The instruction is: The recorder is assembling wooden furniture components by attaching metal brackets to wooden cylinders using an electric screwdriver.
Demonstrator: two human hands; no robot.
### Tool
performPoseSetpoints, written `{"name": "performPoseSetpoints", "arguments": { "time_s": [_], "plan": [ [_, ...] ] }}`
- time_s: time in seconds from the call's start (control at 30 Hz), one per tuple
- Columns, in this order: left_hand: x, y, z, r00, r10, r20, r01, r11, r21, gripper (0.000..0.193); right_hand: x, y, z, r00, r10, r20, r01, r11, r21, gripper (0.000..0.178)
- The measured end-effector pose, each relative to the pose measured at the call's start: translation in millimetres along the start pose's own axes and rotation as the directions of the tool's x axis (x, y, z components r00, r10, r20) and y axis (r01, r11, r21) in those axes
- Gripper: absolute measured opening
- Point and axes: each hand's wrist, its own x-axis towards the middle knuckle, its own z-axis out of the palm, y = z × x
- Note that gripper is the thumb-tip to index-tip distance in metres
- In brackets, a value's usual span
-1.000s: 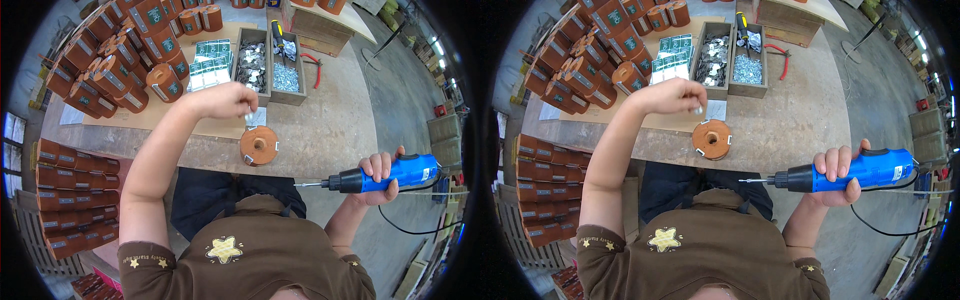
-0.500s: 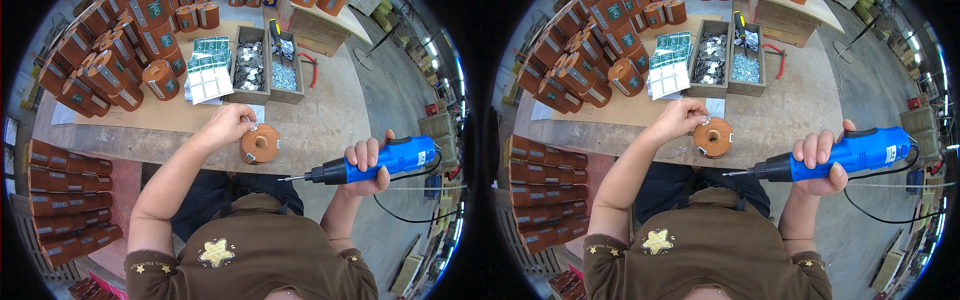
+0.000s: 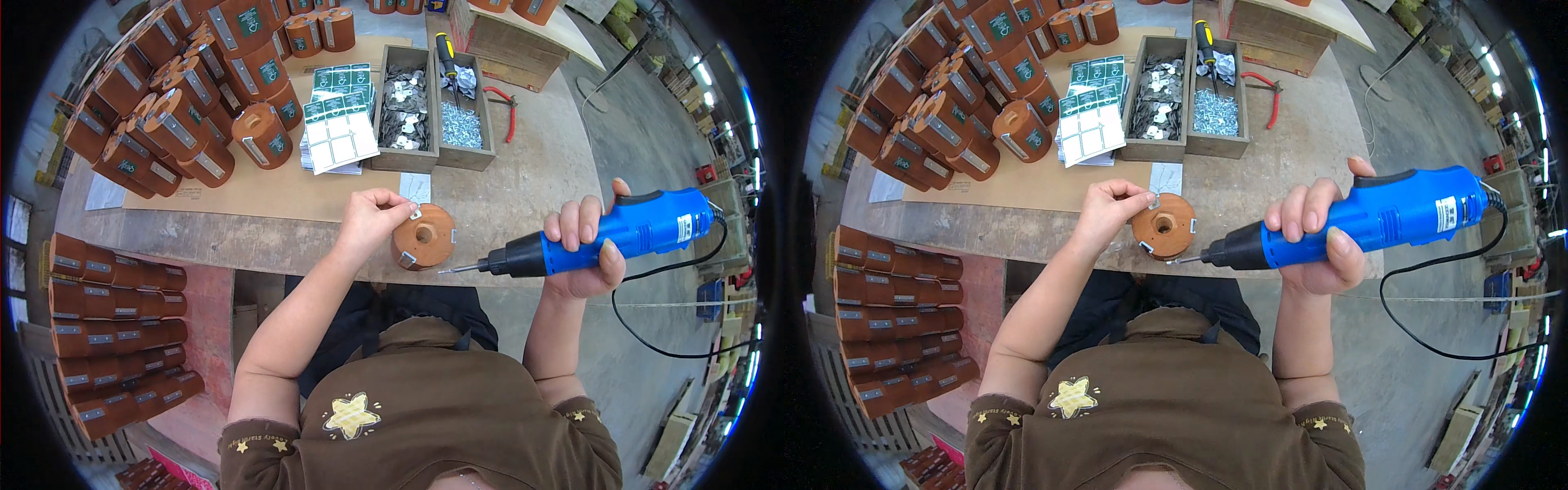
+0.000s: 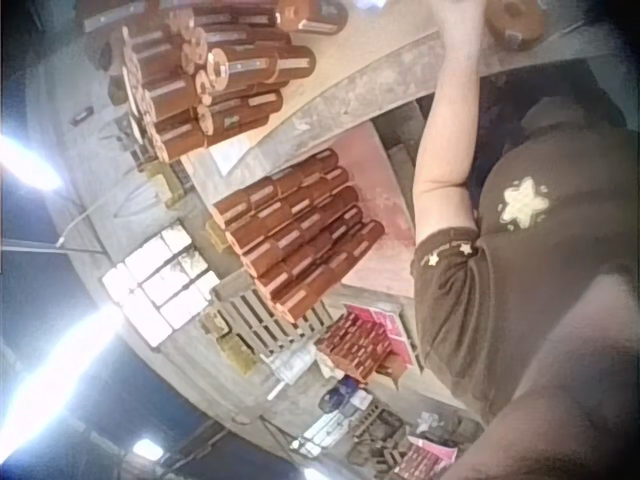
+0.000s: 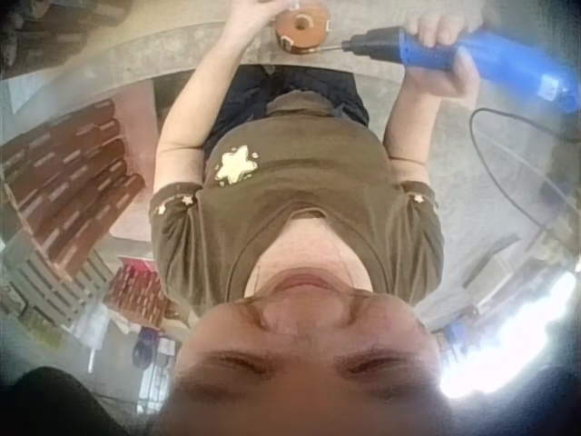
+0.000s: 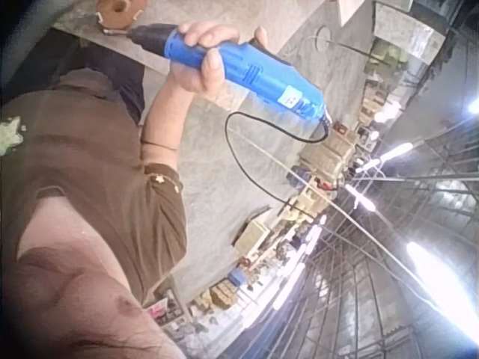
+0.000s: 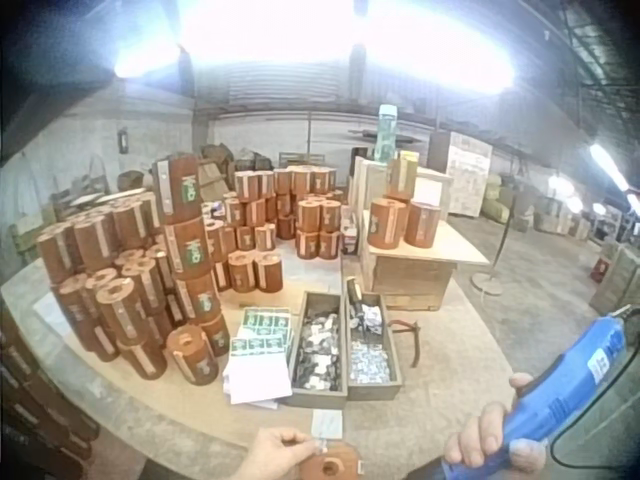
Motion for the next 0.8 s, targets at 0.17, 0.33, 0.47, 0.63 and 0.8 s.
{"name": "performPoseSetpoints", "arguments": {
  "time_s": [0.17,0.33,0.47,0.63,0.8],
  "plan": [
    [-2.1,1.9,5.0,0.999,-0.008,-0.035,0.007,0.999,-0.031,0.015,10.8,8.0,4.8,1.000,-0.005,-0.025,0.002,0.993,-0.116,0.060],
    [-1.3,1.0,6.1,1.000,0.022,-0.009,-0.023,0.995,-0.093,0.013,21.7,19.5,7.1,0.998,-0.039,-0.041,0.028,0.969,-0.245,0.060],
    [-0.1,-1.0,5.0,1.000,0.005,-0.001,-0.005,0.994,-0.108,0.013,28.6,29.1,11.2,0.999,-0.040,0.018,0.043,0.955,-0.294,0.061],
    [3.1,-5.0,3.9,1.000,-0.015,0.024,0.019,0.988,-0.152,0.014,33.5,41.0,19.4,1.000,-0.013,0.004,0.014,0.946,-0.323,0.060],
    [3.2,-2.2,2.9,0.998,-0.036,0.060,0.046,0.982,-0.183,0.013,35.6,48.3,23.4,0.999,0.032,0.019,-0.024,0.940,-0.339,0.062]
  ]
}}
